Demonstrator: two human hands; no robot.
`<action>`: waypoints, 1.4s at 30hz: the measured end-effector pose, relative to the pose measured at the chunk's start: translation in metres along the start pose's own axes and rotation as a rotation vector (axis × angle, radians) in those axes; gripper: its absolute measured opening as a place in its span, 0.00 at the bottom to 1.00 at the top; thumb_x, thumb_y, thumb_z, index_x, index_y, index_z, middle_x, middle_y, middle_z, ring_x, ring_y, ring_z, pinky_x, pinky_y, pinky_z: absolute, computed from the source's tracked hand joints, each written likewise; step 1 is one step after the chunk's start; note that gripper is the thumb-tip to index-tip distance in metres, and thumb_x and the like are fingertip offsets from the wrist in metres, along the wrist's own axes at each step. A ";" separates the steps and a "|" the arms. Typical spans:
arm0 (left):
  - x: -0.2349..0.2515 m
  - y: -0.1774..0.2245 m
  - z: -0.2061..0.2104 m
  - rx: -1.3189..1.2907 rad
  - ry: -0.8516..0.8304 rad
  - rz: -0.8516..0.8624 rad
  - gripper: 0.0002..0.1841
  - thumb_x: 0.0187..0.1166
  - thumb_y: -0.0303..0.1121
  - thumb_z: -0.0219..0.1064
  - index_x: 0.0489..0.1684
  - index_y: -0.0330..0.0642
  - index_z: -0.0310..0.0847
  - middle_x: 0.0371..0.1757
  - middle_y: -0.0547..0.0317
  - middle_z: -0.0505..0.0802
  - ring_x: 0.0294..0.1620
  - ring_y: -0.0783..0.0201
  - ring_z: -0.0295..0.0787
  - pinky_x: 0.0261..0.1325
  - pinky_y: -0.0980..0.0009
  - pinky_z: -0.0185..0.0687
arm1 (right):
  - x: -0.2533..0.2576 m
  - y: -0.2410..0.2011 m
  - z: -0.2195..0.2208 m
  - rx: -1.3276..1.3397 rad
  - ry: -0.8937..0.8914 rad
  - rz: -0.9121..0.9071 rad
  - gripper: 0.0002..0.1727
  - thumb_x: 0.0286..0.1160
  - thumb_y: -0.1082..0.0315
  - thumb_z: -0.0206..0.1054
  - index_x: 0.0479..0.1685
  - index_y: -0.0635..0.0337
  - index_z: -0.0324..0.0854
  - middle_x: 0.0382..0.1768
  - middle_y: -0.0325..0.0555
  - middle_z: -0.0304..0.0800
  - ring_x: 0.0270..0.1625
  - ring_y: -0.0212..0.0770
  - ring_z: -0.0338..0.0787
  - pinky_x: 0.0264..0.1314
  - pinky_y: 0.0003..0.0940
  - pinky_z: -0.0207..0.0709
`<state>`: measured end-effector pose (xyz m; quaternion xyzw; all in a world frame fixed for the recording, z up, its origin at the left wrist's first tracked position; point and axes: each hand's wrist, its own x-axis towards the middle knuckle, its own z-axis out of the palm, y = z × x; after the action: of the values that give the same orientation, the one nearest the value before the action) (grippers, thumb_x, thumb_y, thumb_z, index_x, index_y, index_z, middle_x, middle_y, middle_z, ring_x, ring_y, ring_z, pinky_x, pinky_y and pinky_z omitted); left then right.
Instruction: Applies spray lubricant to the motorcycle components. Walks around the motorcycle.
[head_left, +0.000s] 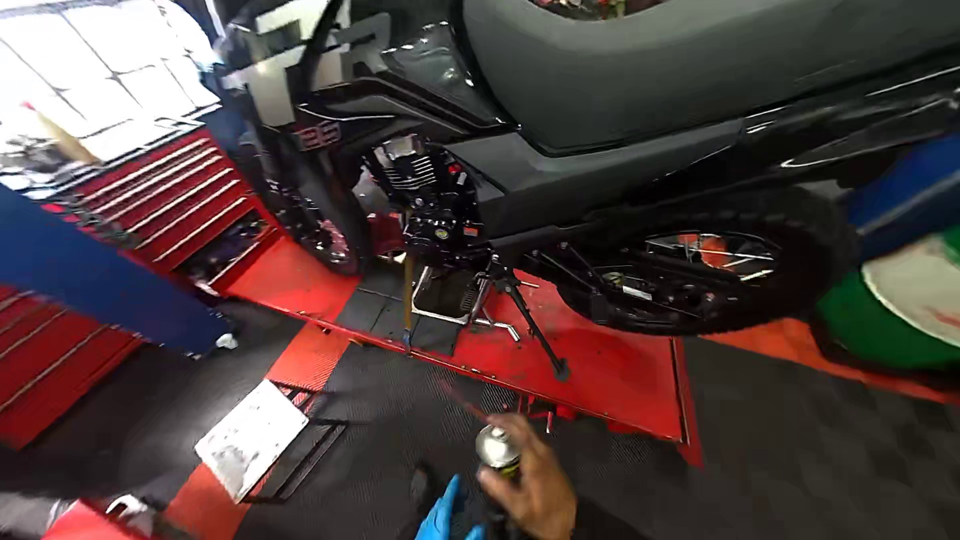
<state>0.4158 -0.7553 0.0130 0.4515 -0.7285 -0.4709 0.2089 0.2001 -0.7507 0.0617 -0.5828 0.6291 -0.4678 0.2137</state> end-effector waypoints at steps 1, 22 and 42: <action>0.022 -0.007 -0.011 0.047 -0.091 0.031 0.34 0.82 0.46 0.68 0.82 0.32 0.70 0.66 0.46 0.91 0.68 0.54 0.88 0.76 0.50 0.80 | 0.014 0.005 -0.018 -0.087 0.106 0.045 0.40 0.66 0.48 0.78 0.76 0.61 0.74 0.66 0.52 0.86 0.62 0.38 0.91 0.62 0.41 0.90; 0.332 0.155 0.136 -0.157 -0.574 -0.024 0.33 0.86 0.52 0.60 0.85 0.40 0.68 0.66 0.55 0.92 0.65 0.62 0.90 0.73 0.58 0.85 | 0.106 0.108 -0.266 -0.057 0.457 0.651 0.33 0.66 0.46 0.73 0.75 0.35 0.74 0.41 0.39 0.93 0.36 0.41 0.94 0.37 0.51 0.90; 0.355 0.187 0.185 -0.405 -0.566 -0.300 0.24 0.88 0.41 0.63 0.76 0.34 0.74 0.42 0.50 0.96 0.35 0.59 0.94 0.42 0.65 0.93 | 0.110 0.126 -0.289 -0.082 0.264 0.532 0.30 0.68 0.42 0.70 0.73 0.33 0.74 0.41 0.26 0.91 0.39 0.28 0.92 0.40 0.39 0.91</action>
<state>0.0148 -0.9390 0.0466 0.3549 -0.5755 -0.7367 0.0131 -0.1280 -0.7701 0.1224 -0.3400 0.8003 -0.4414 0.2215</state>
